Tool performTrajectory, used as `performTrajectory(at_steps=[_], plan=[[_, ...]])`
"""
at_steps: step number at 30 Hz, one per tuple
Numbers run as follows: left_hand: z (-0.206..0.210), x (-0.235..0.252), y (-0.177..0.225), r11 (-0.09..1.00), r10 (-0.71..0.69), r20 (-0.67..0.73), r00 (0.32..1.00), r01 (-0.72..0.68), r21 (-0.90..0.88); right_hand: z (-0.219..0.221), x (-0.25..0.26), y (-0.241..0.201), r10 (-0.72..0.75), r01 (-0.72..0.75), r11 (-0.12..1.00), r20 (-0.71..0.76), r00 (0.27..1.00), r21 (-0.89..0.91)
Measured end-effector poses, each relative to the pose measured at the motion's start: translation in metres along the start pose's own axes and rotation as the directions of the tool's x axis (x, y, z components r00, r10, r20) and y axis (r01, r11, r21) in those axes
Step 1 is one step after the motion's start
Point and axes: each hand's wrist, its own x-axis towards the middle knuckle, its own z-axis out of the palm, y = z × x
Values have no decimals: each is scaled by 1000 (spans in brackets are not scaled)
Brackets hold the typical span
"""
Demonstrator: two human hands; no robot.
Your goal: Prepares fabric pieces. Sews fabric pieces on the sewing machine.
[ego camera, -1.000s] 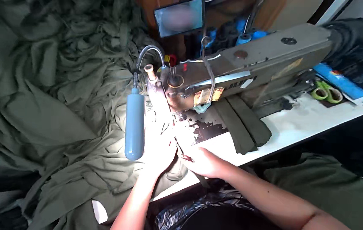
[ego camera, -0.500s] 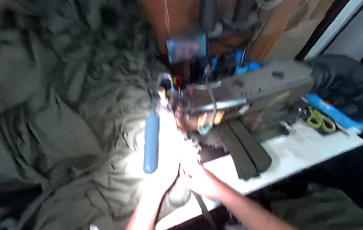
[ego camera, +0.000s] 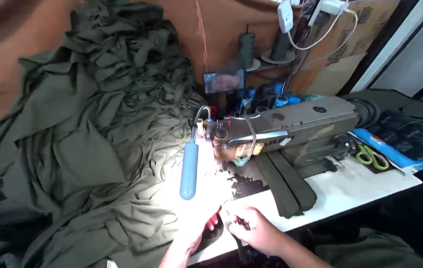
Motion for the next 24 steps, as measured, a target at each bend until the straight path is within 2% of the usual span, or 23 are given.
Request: performTrajectory(at_steps=[2, 7, 10, 13, 18, 24], plan=[[-2, 4, -3, 997, -13, 1, 1000, 13, -82, 0, -3, -2, 15, -15, 1000, 25, 1000, 7], [-5, 2, 1, 995, -34, 1, 999, 34, -93, 2, -10, -2, 25, -26, 999, 42, 999, 25], [-10, 1, 7, 999, -29, 29, 999, 30, -45, 4, -10, 3, 33, -36, 998, 58, 998, 45], [-13, -1, 14, 999, -26, -11, 1000, 26, 37, 6, -10, 6, 43, -47, 997, 70, 997, 56], [-21, -1, 16, 994, 27, -2, 1000, -27, 109, 9, -9, 14, 65, -70, 996, 97, 993, 55], [-26, 5, 20, 976, 49, 45, 998, -57, 209, 8, -7, 16, 151, -158, 986, 127, 980, 49]])
